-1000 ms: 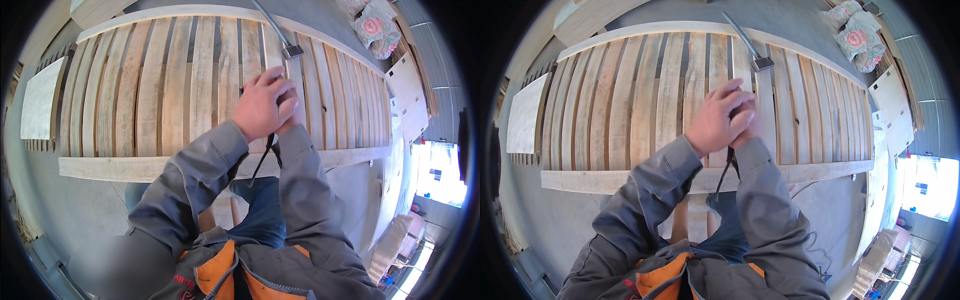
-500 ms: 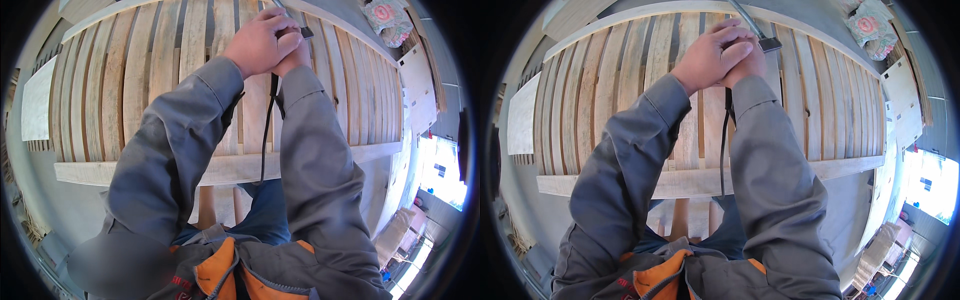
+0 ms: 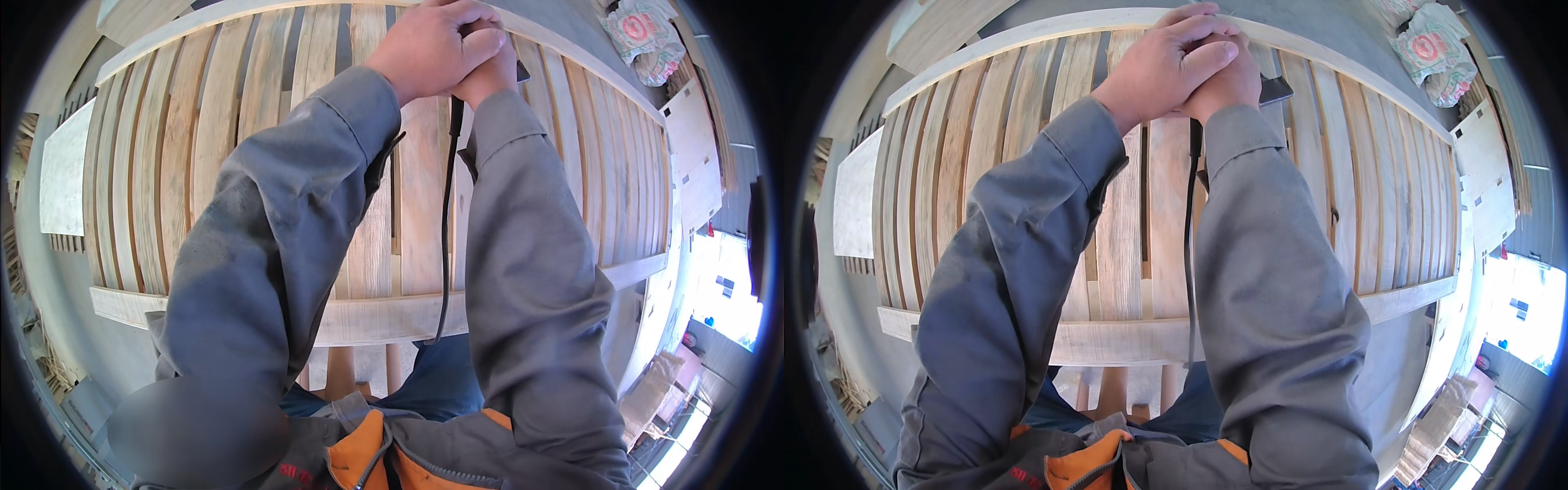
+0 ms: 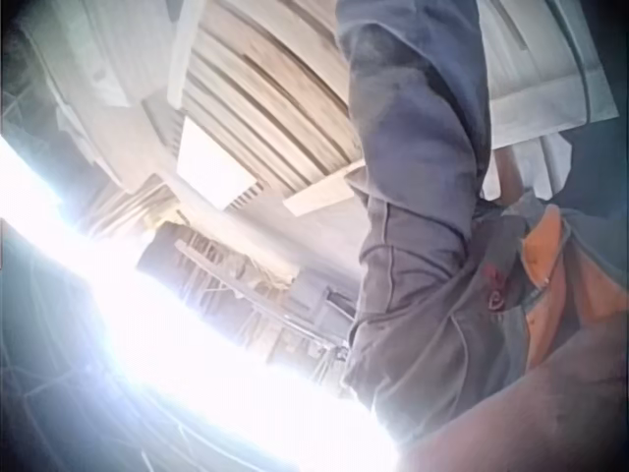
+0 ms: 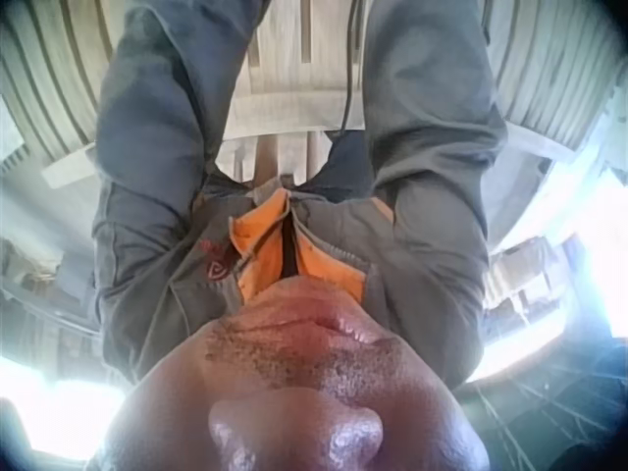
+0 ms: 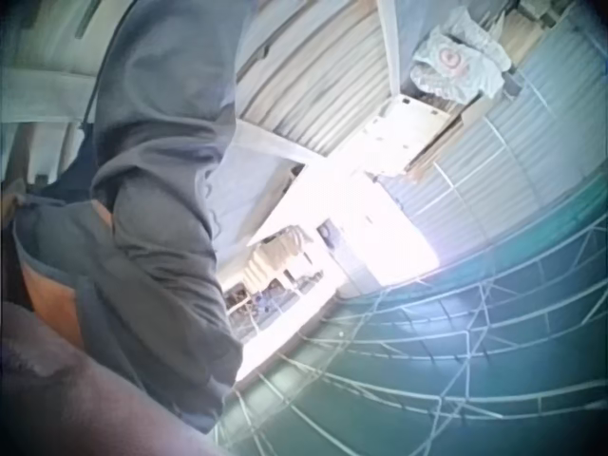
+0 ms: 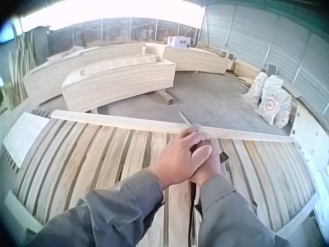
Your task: The person uses a red electric sander to smooth the surface of a curved wooden slat attached to a slatted wooden frame. They also use a hammer to tap the slat into place and briefly sit on a small stool while working.
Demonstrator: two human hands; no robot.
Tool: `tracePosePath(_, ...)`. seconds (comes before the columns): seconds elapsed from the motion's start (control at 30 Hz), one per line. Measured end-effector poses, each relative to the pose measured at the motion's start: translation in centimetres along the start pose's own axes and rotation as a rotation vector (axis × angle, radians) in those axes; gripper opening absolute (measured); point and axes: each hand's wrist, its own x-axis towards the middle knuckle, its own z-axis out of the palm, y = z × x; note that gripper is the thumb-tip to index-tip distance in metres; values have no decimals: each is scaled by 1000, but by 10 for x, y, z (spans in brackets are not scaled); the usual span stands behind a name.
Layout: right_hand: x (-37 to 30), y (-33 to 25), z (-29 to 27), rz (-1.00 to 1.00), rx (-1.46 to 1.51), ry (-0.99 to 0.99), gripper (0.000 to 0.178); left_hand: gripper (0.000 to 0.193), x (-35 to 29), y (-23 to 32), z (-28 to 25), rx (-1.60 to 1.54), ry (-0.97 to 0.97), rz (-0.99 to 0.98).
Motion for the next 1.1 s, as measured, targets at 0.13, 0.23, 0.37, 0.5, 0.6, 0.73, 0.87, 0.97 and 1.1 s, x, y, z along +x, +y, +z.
tracePosePath(0.13, 9, -8, -6, -1, 25, 30, 65, 36, 9, -15, -4, 13, -5, 11)
tracePosePath(0.23, 20, -5, 3, 39, 76, 42, 59, 36, 18, -18, -3, 14, -17, 39)
tracePosePath(0.37, 25, -7, 6, 135, 250, 65, 54, 36, 20, -23, -5, 49, -31, 82)
tracePosePath(0.5, 9, -13, -4, 222, 406, 124, 51, 36, 11, -12, -8, 81, -8, 104)
tracePosePath(0.6, -10, -14, -12, 239, 407, 95, 55, 36, -1, 7, -8, 89, -2, 103)
tracePosePath(0.73, -34, -11, -6, -16, -42, 281, 59, 35, -22, 26, 0, 99, 1, 75)
tracePosePath(0.87, -54, -7, 6, 66, 293, 143, 45, 36, -42, 49, 2, 67, -57, 48)
tracePosePath(0.97, -76, -16, -7, 103, 414, 125, 54, 38, -60, 61, 4, 73, -28, -11)
tracePosePath(1.1, -103, -30, -21, 100, 366, 62, 51, 38, -80, 82, -2, 76, -75, -80)
